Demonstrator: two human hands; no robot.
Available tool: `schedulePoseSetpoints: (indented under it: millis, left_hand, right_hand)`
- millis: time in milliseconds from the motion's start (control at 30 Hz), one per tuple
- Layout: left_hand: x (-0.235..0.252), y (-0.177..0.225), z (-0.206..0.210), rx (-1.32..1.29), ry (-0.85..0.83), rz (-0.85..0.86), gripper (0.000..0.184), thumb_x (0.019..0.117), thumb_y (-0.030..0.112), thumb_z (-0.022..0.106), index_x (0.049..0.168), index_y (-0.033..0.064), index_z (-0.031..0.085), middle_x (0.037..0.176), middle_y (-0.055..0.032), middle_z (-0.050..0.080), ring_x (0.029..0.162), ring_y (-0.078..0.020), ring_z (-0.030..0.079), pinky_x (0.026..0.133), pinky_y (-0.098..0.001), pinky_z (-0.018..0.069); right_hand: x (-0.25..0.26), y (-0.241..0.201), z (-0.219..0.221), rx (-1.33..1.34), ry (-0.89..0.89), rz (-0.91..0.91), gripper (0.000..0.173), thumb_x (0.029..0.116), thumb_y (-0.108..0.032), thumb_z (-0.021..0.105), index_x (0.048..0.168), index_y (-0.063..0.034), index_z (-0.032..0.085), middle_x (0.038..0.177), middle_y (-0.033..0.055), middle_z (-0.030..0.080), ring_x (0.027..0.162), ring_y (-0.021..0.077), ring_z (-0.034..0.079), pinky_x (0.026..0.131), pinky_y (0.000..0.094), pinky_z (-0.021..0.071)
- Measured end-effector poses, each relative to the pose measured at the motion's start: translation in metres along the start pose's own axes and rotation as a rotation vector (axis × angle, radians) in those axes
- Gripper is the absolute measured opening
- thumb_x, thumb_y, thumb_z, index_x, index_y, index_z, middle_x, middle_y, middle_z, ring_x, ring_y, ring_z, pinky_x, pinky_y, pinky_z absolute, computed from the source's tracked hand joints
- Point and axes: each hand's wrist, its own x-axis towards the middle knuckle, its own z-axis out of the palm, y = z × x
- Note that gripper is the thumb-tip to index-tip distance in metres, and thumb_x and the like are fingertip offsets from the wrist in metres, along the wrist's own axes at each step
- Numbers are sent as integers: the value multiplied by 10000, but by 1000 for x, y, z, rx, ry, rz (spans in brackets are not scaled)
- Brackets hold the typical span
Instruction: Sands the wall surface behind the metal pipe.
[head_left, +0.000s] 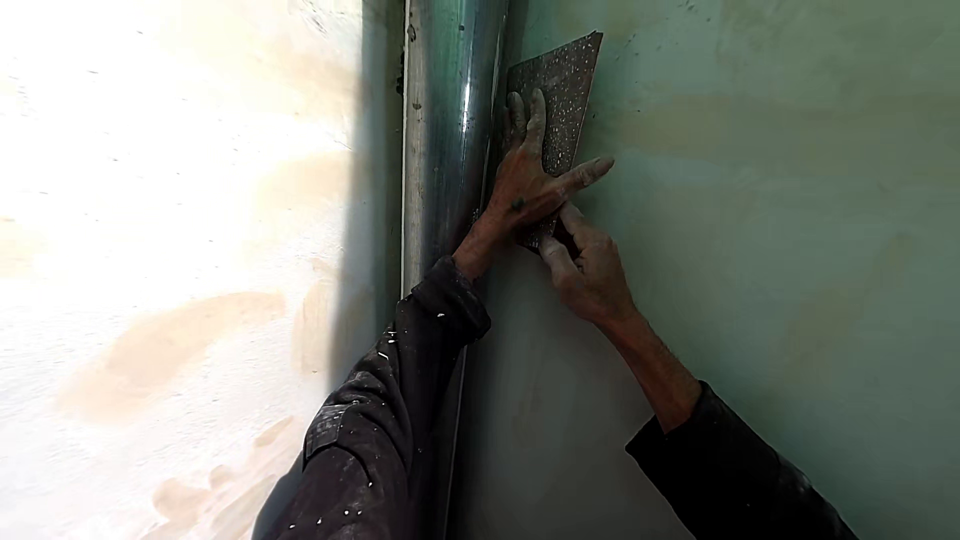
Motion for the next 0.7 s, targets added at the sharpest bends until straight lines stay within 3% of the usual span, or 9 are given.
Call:
schedulePoseSetpoints:
  millis: [67, 133, 200, 300, 400, 500, 533, 600, 700]
  left_hand:
    - [6, 14, -7, 67, -77, -91, 1154, 826, 446, 776, 1609, -50, 89, 1689, -257, 74, 1569, -358, 142, 1253, -444, 213]
    - [11, 27, -14, 148, -137, -153, 1025, 853, 275, 706, 1600, -72, 95, 1675, -264, 141, 1540, -349, 246, 1212, -437, 303]
    - [11, 29, -17, 172, -149, -142, 951, 873, 203, 666, 1590, -93, 115, 1666, -274, 167, 1536, -332, 267, 1207, -424, 311]
    - [6, 18, -13, 153, -86, -81, 928, 863, 256, 649, 1587, -82, 177, 1667, -259, 189, 1544, -310, 253, 1223, -410, 284]
    - [5, 14, -14, 163, -73, -47, 931, 858, 298, 649, 1589, -66, 202, 1661, -255, 213, 1542, -311, 261, 1225, -410, 278]
    - [5, 15, -16, 175, -96, -40, 936, 867, 260, 648, 1599, -59, 159, 1672, -243, 189, 1553, -297, 233, 1239, -386, 248]
    - [5, 17, -18, 174, -108, -41, 926, 876, 239, 629, 1604, -55, 138, 1677, -242, 172, 1558, -289, 217, 1246, -374, 229]
    - [9, 22, -22, 181, -116, -60, 875, 900, 226, 594, 1607, -41, 154, 1668, -237, 209, 1548, -263, 250, 1242, -353, 235]
    - [19, 40, -28, 242, -129, -176, 804, 935, 229, 568, 1597, -44, 202, 1621, -234, 330, 1489, -241, 373, 1202, -349, 307]
  right_hand:
    - [-20, 5, 13, 65, -88, 44, 603, 983, -120, 577, 1535, 32, 385, 1399, 231, 588, 1215, 253, 647, 1003, 368, 549]
    - [-29, 14, 29, 88, -66, 16, 683, 935, -166, 663, 1516, 62, 386, 1438, 269, 536, 1263, 310, 614, 1010, 399, 548]
    - [-29, 20, 41, 95, 2, -33, 802, 923, -255, 714, 1554, 44, 319, 1520, 279, 442, 1281, 324, 591, 996, 395, 549]
    - [-21, 14, 47, 12, 103, 5, 935, 955, -296, 718, 1624, -17, 127, 1548, 263, 405, 1166, 329, 653, 897, 414, 590]
    - [-13, 5, 46, -163, 162, 15, 728, 1022, -255, 584, 1587, 38, 230, 1422, 274, 509, 966, 349, 699, 714, 451, 598]
    - [-10, 6, 53, -268, 229, -34, 646, 988, -236, 590, 1518, 63, 373, 1332, 267, 553, 824, 335, 695, 547, 437, 561]
    - [-8, 7, 55, -281, 250, -45, 651, 985, -268, 597, 1505, 64, 394, 1350, 263, 552, 882, 342, 695, 563, 440, 561]
    - [1, 8, 63, -271, 307, -55, 628, 1003, -318, 594, 1486, 53, 442, 1441, 246, 538, 1095, 366, 677, 702, 460, 590]
    - [12, 12, 72, -144, 402, -124, 504, 1008, -107, 536, 1468, 80, 452, 1541, 247, 459, 1294, 360, 596, 962, 405, 558]
